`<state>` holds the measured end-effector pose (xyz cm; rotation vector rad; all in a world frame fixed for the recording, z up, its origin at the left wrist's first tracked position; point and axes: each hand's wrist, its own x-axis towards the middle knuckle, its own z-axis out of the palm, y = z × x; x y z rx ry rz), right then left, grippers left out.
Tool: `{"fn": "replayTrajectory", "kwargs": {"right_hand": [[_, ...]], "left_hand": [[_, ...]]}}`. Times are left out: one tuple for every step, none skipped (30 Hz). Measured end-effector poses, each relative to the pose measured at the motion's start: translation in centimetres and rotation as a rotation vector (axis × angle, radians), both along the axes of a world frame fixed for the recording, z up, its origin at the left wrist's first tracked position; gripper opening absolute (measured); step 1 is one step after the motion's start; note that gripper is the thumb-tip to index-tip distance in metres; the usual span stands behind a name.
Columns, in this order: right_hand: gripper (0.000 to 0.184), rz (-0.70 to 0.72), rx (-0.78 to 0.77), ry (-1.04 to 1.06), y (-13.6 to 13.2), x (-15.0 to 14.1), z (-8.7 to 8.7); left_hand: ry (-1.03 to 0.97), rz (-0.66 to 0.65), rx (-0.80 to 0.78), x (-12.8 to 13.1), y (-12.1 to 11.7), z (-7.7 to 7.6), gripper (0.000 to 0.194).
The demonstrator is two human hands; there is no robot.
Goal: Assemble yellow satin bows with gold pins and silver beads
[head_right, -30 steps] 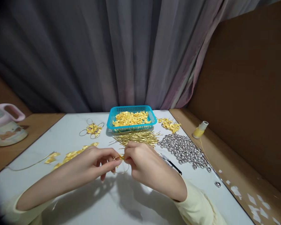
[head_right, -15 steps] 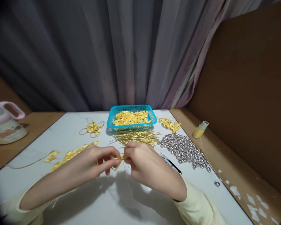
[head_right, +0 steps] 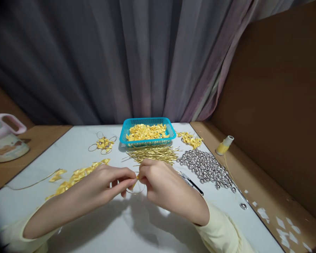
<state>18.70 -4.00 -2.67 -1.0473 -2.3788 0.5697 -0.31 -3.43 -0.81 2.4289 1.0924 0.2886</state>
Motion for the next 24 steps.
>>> {"fn": "replayTrajectory", "kwargs": {"right_hand": [[0.022,0.0,0.0,0.008,0.02,0.03,0.0],[0.022,-0.001,0.0,0.019,0.04,0.07,0.02],[0.022,-0.001,-0.002,0.028,0.05,0.12,0.06],[0.022,-0.002,-0.002,0.037,0.06,0.18,0.11],[0.022,-0.004,-0.004,0.043,0.07,0.24,0.17],[0.022,-0.007,-0.006,0.048,0.08,0.3,0.24],[0.021,-0.011,-0.008,0.051,0.08,0.34,0.31],[0.021,-0.016,-0.01,0.055,0.09,0.38,0.37],[0.02,-0.021,-0.012,0.058,0.09,0.41,0.43],[0.02,-0.024,-0.014,0.062,0.11,0.42,0.47],[0.02,-0.024,-0.017,0.069,0.13,0.42,0.51],[0.019,-0.021,-0.02,0.077,0.15,0.42,0.53],[0.019,-0.018,-0.024,0.086,0.18,0.41,0.56],[0.019,-0.016,-0.028,0.095,0.2,0.39,0.58],[0.019,-0.019,-0.032,0.102,0.21,0.38,0.6],[0.019,-0.021,-0.035,0.107,0.21,0.37,0.63],[0.019,-0.023,-0.038,0.11,0.2,0.37,0.66],[0.019,-0.021,-0.041,0.111,0.17,0.37,0.7],[0.019,-0.018,-0.041,0.111,0.14,0.38,0.73],[0.02,-0.014,-0.04,0.111,0.12,0.39,0.76],[0.02,-0.009,-0.038,0.109,0.1,0.4,0.77],[0.02,-0.005,-0.034,0.106,0.09,0.41,0.76],[0.019,-0.004,-0.03,0.103,0.11,0.42,0.72],[0.019,-0.002,-0.027,0.1,0.14,0.43,0.67]], "left_hand": [[0.003,-0.004,0.012,0.03,-0.02,0.11,0.028],[0.006,-0.006,0.025,0.06,-0.05,0.24,0.029],[0.007,-0.007,0.035,0.08,-0.08,0.37,0.03],[0.006,-0.008,0.04,0.1,-0.11,0.5,0.03],[0.0,-0.011,0.04,0.12,-0.14,0.61,0.03],[-0.011,-0.014,0.036,0.13,-0.16,0.7,0.029],[-0.025,-0.017,0.031,0.12,-0.19,0.75,0.029],[-0.04,-0.02,0.028,0.11,-0.21,0.78,0.028],[-0.053,-0.023,0.026,0.08,-0.23,0.78,0.028],[-0.064,-0.025,0.027,0.06,-0.25,0.77,0.028],[-0.072,-0.027,0.028,0.03,-0.27,0.75,0.028],[-0.078,-0.029,0.028,0.01,-0.28,0.73,0.027],[-0.081,-0.029,0.031,0.0,-0.3,0.71,0.027],[-0.084,-0.031,0.034,0.0,-0.31,0.7,0.027],[-0.085,-0.03,0.037,0.0,-0.32,0.71,0.027],[-0.085,-0.031,0.038,0.0,-0.32,0.71,0.027],[-0.086,-0.032,0.037,0.0,-0.33,0.72,0.027],[-0.088,-0.033,0.033,-0.01,-0.33,0.73,0.027],[-0.092,-0.035,0.027,-0.03,-0.32,0.73,0.026],[-0.096,-0.036,0.02,-0.06,-0.31,0.72,0.026],[-0.099,-0.038,0.014,-0.1,-0.29,0.71,0.025],[-0.104,-0.04,0.011,-0.14,-0.27,0.7,0.025],[-0.108,-0.041,0.01,-0.18,-0.24,0.68,0.026],[-0.111,-0.042,0.011,-0.23,-0.22,0.67,0.026]]}}
